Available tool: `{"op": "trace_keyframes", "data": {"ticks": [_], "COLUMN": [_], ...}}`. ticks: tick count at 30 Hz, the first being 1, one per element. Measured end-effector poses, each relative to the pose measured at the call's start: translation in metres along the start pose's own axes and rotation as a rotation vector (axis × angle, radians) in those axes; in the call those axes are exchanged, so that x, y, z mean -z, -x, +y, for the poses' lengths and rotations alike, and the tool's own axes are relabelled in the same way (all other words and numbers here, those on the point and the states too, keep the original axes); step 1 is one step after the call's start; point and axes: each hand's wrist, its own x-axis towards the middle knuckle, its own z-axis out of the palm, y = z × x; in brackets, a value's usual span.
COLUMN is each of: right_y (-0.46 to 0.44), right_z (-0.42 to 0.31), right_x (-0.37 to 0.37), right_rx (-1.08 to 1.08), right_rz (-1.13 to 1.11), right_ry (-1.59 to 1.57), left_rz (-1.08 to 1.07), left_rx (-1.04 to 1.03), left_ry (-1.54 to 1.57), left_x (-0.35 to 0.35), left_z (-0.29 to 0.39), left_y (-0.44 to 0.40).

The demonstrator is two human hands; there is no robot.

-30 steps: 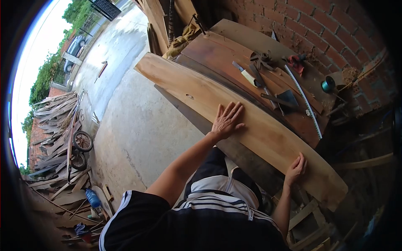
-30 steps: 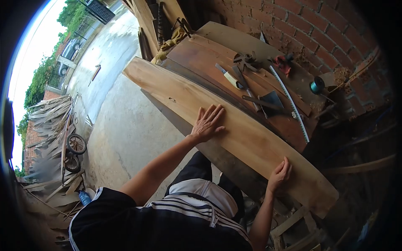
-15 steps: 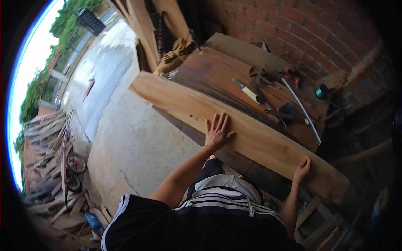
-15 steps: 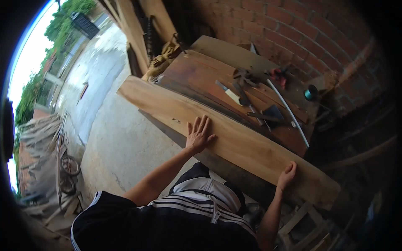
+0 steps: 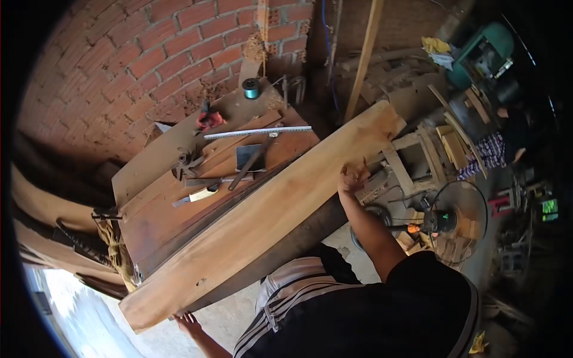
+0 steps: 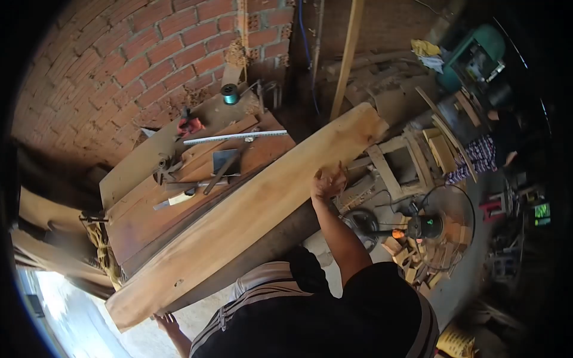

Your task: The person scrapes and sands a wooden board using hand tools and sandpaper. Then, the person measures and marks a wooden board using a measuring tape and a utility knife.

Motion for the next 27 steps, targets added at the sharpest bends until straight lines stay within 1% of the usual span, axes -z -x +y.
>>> {"op": "trace_keyframes", "data": {"ticks": [2, 3, 4, 6, 7, 8, 9, 10, 11, 12, 14, 15, 16, 17, 18, 19, 20, 21, 22, 23, 24, 26, 27], "right_y": [-0.006, -0.011, -0.012, -0.021, -0.023, -0.025, -0.027, -0.029, -0.031, -0.036, -0.039, -0.041, -0.052, -0.06, -0.071, -0.084, -0.097, -0.108, -0.124, -0.139, -0.15, -0.167, -0.171], "right_z": [0.037, 0.048, 0.045, 0.038, 0.052, 0.052, 0.049, 0.048, 0.051, 0.06, 0.071, 0.081, 0.076, 0.076, 0.1, 0.111, 0.122, 0.125, 0.137, 0.161, 0.169, 0.18, 0.188], "right_x": [-0.047, -0.059, -0.051, -0.024, -0.047, -0.046, -0.043, -0.042, -0.043, -0.047, -0.072, -0.092, -0.071, -0.065, -0.092, -0.089, -0.08, -0.072, -0.082, -0.098, -0.095, -0.089, -0.09], "right_rx": [-0.288, -0.398, -0.412, -0.574, -0.682, -0.691, -0.723, -0.759, -0.747, -0.758, -0.717, -0.615, -0.729, -0.781, -0.791, -0.809, -0.762, -0.79, -0.856, -0.846, -0.884, -0.921, -0.973], "right_rz": [-0.073, -0.223, -0.221, -0.429, -0.417, -0.406, -0.424, -0.438, -0.465, -0.452, -0.442, -0.352, -0.412, -0.341, -0.285, -0.283, -0.356, -0.297, -0.26, -0.245, -0.228, -0.222, -0.243], "right_ry": [-0.145, -0.472, -0.471, -0.757, -0.891, -0.892, -0.889, -0.886, -0.876, -0.877, -1.021, -1.092, -1.078, -1.197, -1.236, -1.171, -1.208, -1.211, -1.162, -1.204, -1.182, -1.155, -1.199], "left_rz": [0.042, -0.035, -0.042, 0.017, 0.073, 0.062, -0.09, -0.246, -0.247, -0.26, -0.431, -0.288, -0.046, -0.006, 0.035, 0.017, 0.002, -0.016, -0.033, -0.093, -0.08, -0.053, -0.039], "left_rx": [0.024, 0.014, 0.006, 0.148, 0.153, 0.149, 0.078, 0.006, -0.042, -0.045, -0.161, -0.078, 0.106, 0.154, 0.205, 0.202, 0.2, 0.173, 0.147, 0.144, 0.147, 0.142, 0.139], "left_ry": [0.134, 0.11, 0.101, -0.085, -0.047, -0.056, -0.145, -0.237, -0.27, -0.279, -0.356, -0.149, -0.079, -0.032, 0.017, -0.005, -0.024, -0.016, -0.01, -0.039, -0.003, 0.003, 0.005], "left_x": [-0.003, -0.002, -0.002, -0.009, -0.015, -0.008, 0.004, -0.001, -0.002, -0.01, -0.021, -0.025, -0.033, -0.037, -0.037, -0.04, -0.039, -0.038, -0.051, -0.05, -0.058, -0.063, -0.066], "left_z": [0.011, 0.013, 0.016, 0.022, 0.024, 0.021, 0.018, 0.019, 0.018, 0.014, 0.012, 0.008, 0.015, 0.012, 0.008, 0.001, -0.008, -0.018, -0.023, -0.029, -0.03, -0.038, -0.038], "left_y": [-0.013, -0.018, -0.031, -0.054, -0.054, -0.069, -0.09, -0.096, -0.091, -0.09, -0.08, -0.064, -0.06, -0.05, -0.037, -0.03, -0.028, -0.011, 0.025, 0.029, 0.053, 0.058, 0.063]}}
